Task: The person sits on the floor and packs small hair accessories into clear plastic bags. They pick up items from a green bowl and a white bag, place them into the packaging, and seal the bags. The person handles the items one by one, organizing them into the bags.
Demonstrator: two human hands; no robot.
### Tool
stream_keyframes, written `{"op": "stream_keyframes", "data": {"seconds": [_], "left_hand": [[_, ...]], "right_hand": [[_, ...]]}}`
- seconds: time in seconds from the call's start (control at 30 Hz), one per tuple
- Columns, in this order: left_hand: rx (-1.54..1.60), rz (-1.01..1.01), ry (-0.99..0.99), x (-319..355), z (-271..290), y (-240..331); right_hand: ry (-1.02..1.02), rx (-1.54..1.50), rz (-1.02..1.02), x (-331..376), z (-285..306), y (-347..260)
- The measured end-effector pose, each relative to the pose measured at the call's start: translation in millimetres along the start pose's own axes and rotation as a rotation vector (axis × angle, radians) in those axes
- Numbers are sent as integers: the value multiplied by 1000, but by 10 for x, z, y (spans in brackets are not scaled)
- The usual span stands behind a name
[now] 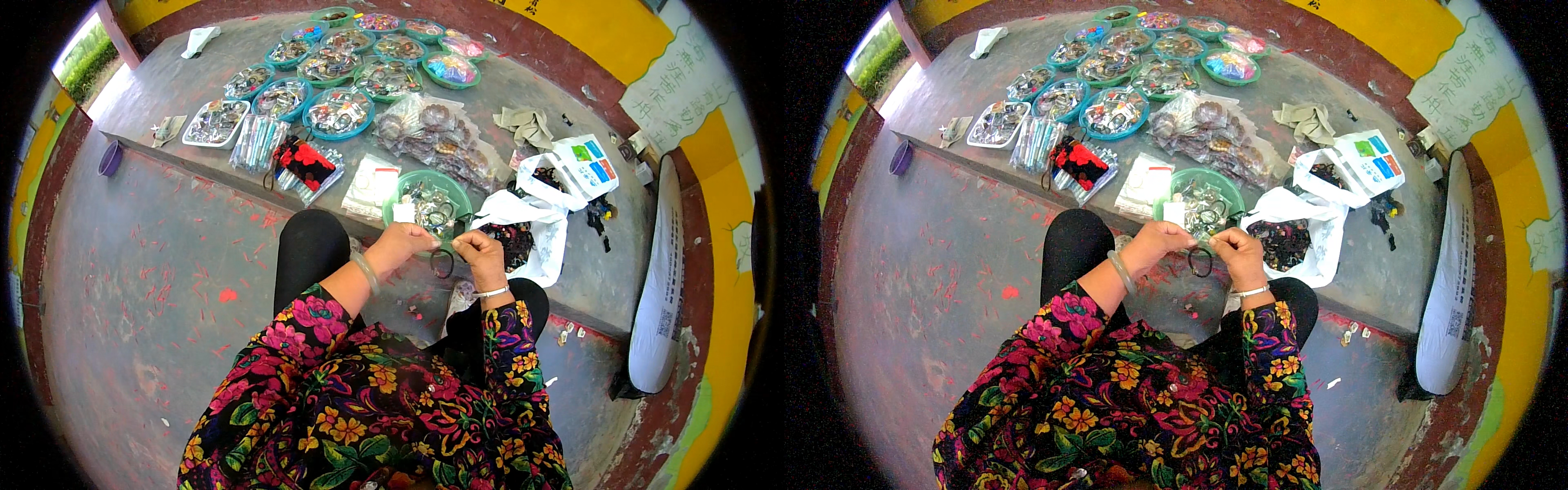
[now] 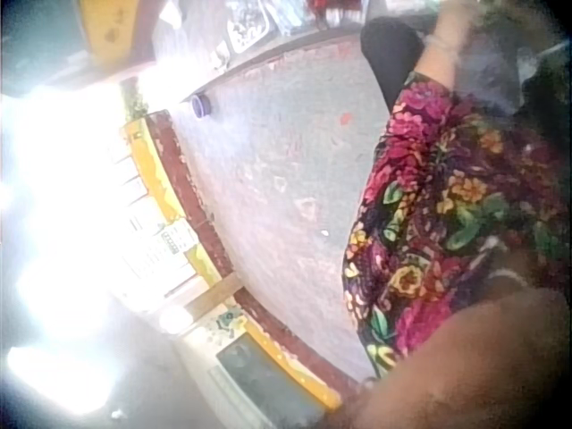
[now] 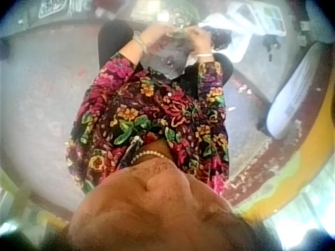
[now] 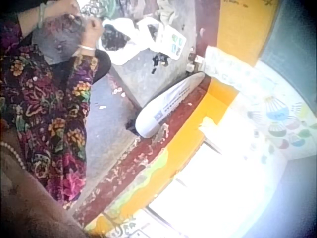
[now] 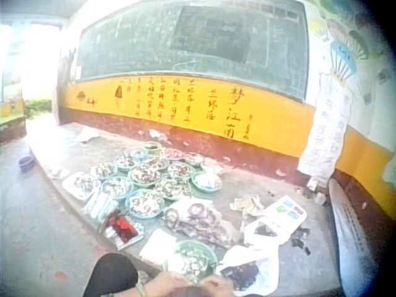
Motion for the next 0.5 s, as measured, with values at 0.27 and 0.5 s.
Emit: {"op": "stream_keyframes", "data": {"seconds": [0.27, 0.5], "left_hand": [[274, 63, -91, 82, -43, 44], [254, 20, -94, -15, -29, -80]], "right_hand": [[10, -63, -39, -2, -16, 65], [-68, -112, -116, -20, -79, 115]]}}
Point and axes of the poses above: each hand's wrist, its own x-axis away from the middle knuckle, its own z-axis out of the back of the hand, y = z × x, the point moved 1 cm from there along -x, towards the middle knuckle, and after that the axes turned 3 degrees about z, right-handed, at the moved point
